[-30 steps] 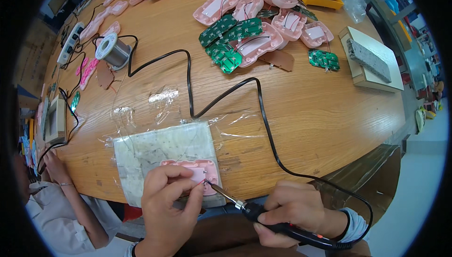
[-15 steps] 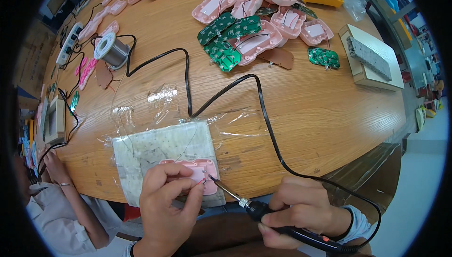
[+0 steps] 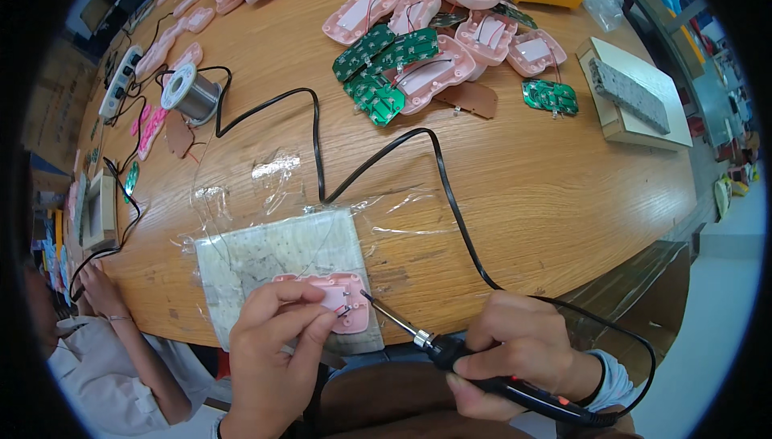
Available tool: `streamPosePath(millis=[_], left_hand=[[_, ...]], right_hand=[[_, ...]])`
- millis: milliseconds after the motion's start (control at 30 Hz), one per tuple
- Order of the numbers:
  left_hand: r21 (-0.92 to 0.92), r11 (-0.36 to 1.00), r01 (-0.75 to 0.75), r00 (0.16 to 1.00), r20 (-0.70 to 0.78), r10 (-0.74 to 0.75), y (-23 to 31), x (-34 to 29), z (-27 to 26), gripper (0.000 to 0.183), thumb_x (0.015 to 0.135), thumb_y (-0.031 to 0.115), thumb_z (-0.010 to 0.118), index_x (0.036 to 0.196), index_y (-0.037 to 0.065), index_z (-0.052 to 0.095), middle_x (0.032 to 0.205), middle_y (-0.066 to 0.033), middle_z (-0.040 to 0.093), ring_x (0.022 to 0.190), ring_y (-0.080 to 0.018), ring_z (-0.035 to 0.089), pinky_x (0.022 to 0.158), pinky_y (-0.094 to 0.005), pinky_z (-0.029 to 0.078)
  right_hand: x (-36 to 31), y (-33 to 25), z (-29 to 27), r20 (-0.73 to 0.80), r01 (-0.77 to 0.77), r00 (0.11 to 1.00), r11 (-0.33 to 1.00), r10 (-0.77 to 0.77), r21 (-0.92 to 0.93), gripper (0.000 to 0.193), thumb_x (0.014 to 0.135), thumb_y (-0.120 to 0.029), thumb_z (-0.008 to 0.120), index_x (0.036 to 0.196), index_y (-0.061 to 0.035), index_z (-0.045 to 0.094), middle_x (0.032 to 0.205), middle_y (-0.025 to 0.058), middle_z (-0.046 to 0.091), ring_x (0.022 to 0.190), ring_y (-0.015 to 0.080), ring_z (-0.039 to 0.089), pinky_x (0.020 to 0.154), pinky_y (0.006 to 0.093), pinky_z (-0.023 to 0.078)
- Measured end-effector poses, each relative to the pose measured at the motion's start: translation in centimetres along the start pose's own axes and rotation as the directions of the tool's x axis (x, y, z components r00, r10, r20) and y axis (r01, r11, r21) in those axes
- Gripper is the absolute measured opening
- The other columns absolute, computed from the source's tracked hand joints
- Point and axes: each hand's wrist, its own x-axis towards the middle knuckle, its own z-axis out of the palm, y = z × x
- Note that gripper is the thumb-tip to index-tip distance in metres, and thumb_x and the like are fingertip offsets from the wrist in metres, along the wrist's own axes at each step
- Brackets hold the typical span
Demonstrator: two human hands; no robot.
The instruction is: The person uses a soldering iron to attach wires to small pink plastic housings containing green circuit boards. They repeatedly pick up a housing, apply solder to connection points, and place the finished unit aside on the table.
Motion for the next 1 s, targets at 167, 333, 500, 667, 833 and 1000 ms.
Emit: streamPosePath(millis=[167, 333, 500, 667, 833, 1000], left_hand=[[0.150, 0.989, 0.013, 0.998, 0.066, -0.023, 0.3, 0.8, 0.4, 0.006, 0.073, 0.000, 0.070, 0.074, 0.000, 0.065, 0.086, -0.0093, 0.058, 0.081, -0.0263, 0.054, 0.070, -0.0337, 0.044], [0.197, 0.980, 0.003, 0.996, 0.092, -0.021, 0.7, 1.4, 0.5, 0.007, 0.072, 0.000, 0.070, 0.070, 0.000, 0.063, 0.083, -0.0089, 0.055, 0.080, -0.0261, 0.050, 0.067, -0.0346, 0.043], [0.199, 0.980, 0.021, 0.994, 0.100, -0.042, 0.8, 1.6, 0.6, 0.007, 0.072, 0.000, 0.069, 0.069, 0.001, 0.063, 0.082, -0.0087, 0.055, 0.080, -0.0265, 0.050, 0.067, -0.0351, 0.043], [0.217, 0.976, 0.017, 0.994, 0.106, -0.041, 0.7, 1.7, 0.5, 0.007, 0.072, 0.000, 0.069, 0.069, 0.000, 0.063, 0.082, -0.0091, 0.055, 0.081, -0.0269, 0.050, 0.068, -0.0354, 0.044], [0.202, 0.979, 0.028, 0.994, 0.097, -0.048, 0.7, 1.6, 0.5, 0.007, 0.072, 0.000, 0.069, 0.070, 0.000, 0.063, 0.081, -0.0095, 0.054, 0.080, -0.0274, 0.050, 0.068, -0.0354, 0.044], [0.160, 0.987, 0.017, 0.996, 0.083, -0.031, 0.2, 1.6, 0.5, 0.007, 0.071, 0.000, 0.069, 0.070, 0.000, 0.062, 0.079, -0.0094, 0.054, 0.079, -0.0280, 0.050, 0.067, -0.0360, 0.044]], right_hand=[[0.0, 0.2, 0.0, -0.013, -0.001, 1.000, 1.000, 0.001, 0.002, 0.027, 0.063, -0.004, 0.078, 0.083, -0.0066, 0.059, 0.066, 0.0051, 0.054, 0.048, 0.0168, 0.048, 0.041, 0.0276, 0.035], [-0.1, 0.6, 0.7, 0.004, -0.007, 1.000, 1.000, 0.007, 0.030, 0.026, 0.064, -0.004, 0.077, 0.084, -0.0062, 0.061, 0.066, 0.0052, 0.054, 0.049, 0.0169, 0.048, 0.041, 0.0278, 0.035], [0.4, 0.9, 0.8, 0.071, -0.003, 0.997, 0.998, -0.001, 0.057, 0.022, 0.064, -0.005, 0.077, 0.081, -0.0067, 0.063, 0.065, 0.0041, 0.052, 0.050, 0.0171, 0.048, 0.042, 0.0282, 0.035], [1.0, 0.6, -0.1, 0.042, -0.003, 0.999, 0.999, 0.001, 0.041, 0.022, 0.062, -0.006, 0.078, 0.077, -0.0075, 0.063, 0.067, 0.0035, 0.053, 0.051, 0.0182, 0.050, 0.042, 0.0288, 0.036], [1.0, 0.4, 0.5, -0.325, -0.025, 0.939, 0.964, 0.114, 0.265, 0.034, 0.068, -0.018, 0.083, 0.094, -0.0063, 0.065, 0.073, 0.0040, 0.061, 0.054, 0.0165, 0.055, 0.046, 0.0316, 0.043], [2.4, 0.2, 1.2, 0.053, -0.234, 0.971, 0.972, 0.232, 0.038, 0.037, 0.074, -0.025, 0.079, 0.106, -0.0100, 0.066, 0.089, 0.0071, 0.069, 0.062, 0.0165, 0.060, 0.053, 0.0309, 0.049]])
